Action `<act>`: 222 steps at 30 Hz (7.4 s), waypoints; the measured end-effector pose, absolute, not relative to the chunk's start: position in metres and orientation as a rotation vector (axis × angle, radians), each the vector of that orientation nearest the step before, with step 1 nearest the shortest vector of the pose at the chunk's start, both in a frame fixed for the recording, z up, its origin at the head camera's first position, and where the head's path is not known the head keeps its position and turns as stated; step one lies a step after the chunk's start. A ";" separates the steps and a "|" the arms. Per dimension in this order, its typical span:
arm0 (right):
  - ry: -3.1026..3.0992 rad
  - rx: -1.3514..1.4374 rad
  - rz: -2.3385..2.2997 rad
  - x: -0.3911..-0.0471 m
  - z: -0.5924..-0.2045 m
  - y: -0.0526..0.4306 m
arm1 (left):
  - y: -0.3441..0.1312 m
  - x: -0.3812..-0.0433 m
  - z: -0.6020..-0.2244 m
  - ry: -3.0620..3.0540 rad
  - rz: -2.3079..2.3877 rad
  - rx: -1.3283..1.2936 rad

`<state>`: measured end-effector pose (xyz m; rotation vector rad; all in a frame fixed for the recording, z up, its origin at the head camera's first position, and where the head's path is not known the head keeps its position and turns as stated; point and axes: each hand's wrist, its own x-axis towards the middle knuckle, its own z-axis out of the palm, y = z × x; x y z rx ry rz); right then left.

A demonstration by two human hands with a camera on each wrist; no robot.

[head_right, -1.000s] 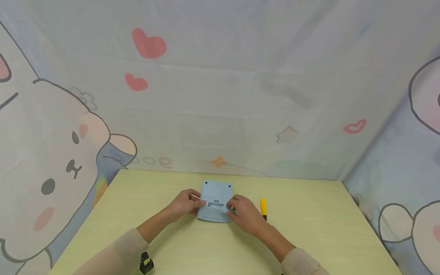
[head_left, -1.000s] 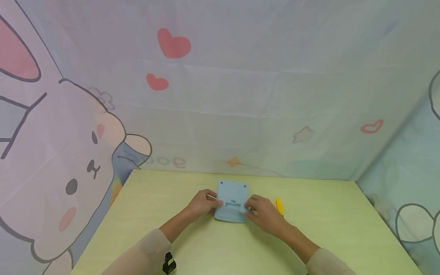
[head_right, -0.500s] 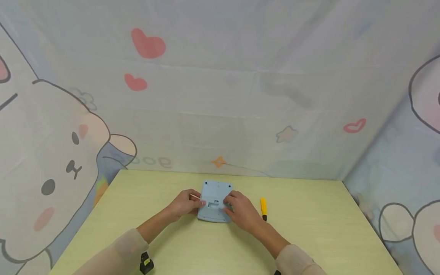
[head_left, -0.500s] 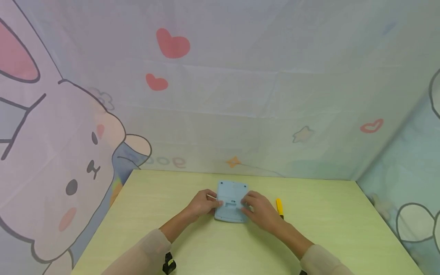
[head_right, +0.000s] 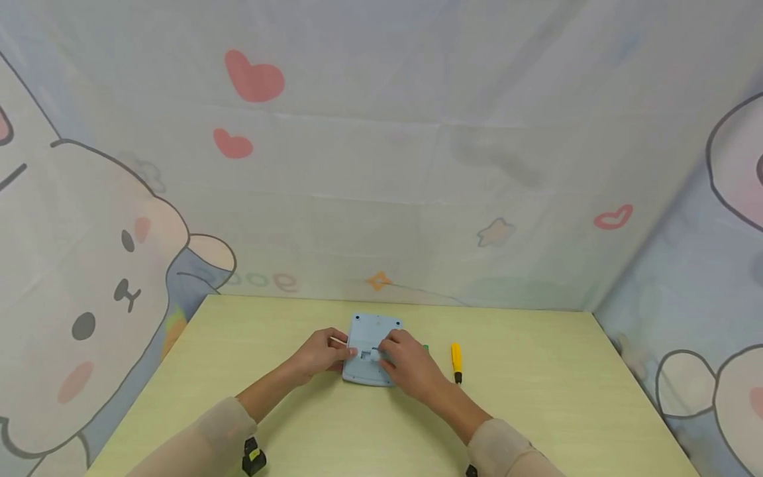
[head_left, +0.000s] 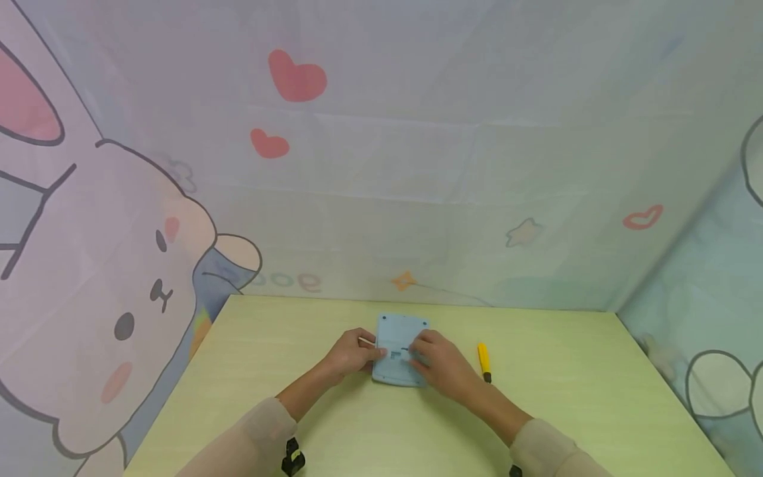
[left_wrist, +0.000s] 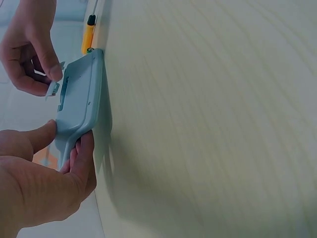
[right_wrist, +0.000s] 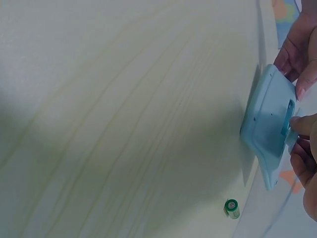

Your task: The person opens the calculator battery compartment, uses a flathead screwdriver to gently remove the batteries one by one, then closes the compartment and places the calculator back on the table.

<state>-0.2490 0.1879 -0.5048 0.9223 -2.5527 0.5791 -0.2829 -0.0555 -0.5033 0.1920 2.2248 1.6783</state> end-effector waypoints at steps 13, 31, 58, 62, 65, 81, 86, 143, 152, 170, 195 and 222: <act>-2.573 0.936 0.482 -0.252 -0.506 0.180 | -0.055 -0.281 -0.499 2.214 1.690 0.211; -2.574 0.991 0.416 -0.259 -0.509 0.175 | -0.052 -0.281 -0.502 2.222 1.691 0.212; -2.553 0.928 0.483 -0.259 -0.515 0.174 | -0.053 -0.280 -0.501 2.199 1.708 0.204; -2.529 0.940 0.501 -0.259 -0.518 0.175 | -0.053 -0.281 -0.500 2.191 1.706 0.201; -2.499 0.958 0.532 -0.259 -0.519 0.176 | -0.054 -0.280 -0.500 2.189 1.708 0.199; -2.460 0.934 0.536 -0.255 -0.523 0.177 | -0.051 -0.282 -0.502 2.206 1.719 0.171; -2.458 0.909 0.541 -0.255 -0.528 0.178 | -0.051 -0.282 -0.502 2.203 1.726 0.167; -2.792 -0.078 1.375 -0.244 -0.522 0.194 | -0.054 -0.281 -0.508 2.239 1.710 0.173; -2.624 -0.308 1.775 -0.242 -0.514 0.194 | -0.054 -0.282 -0.496 2.205 1.772 0.200; -2.402 -0.388 2.079 -0.237 -0.498 0.192 | -0.053 -0.275 -0.492 2.137 1.900 0.176; -2.592 -0.320 1.821 -0.234 -0.474 0.186 | -0.045 -0.279 -0.486 2.519 1.782 0.138; -2.471 -0.148 2.119 -0.236 -0.472 0.188 | -0.049 -0.282 -0.485 2.651 1.652 0.136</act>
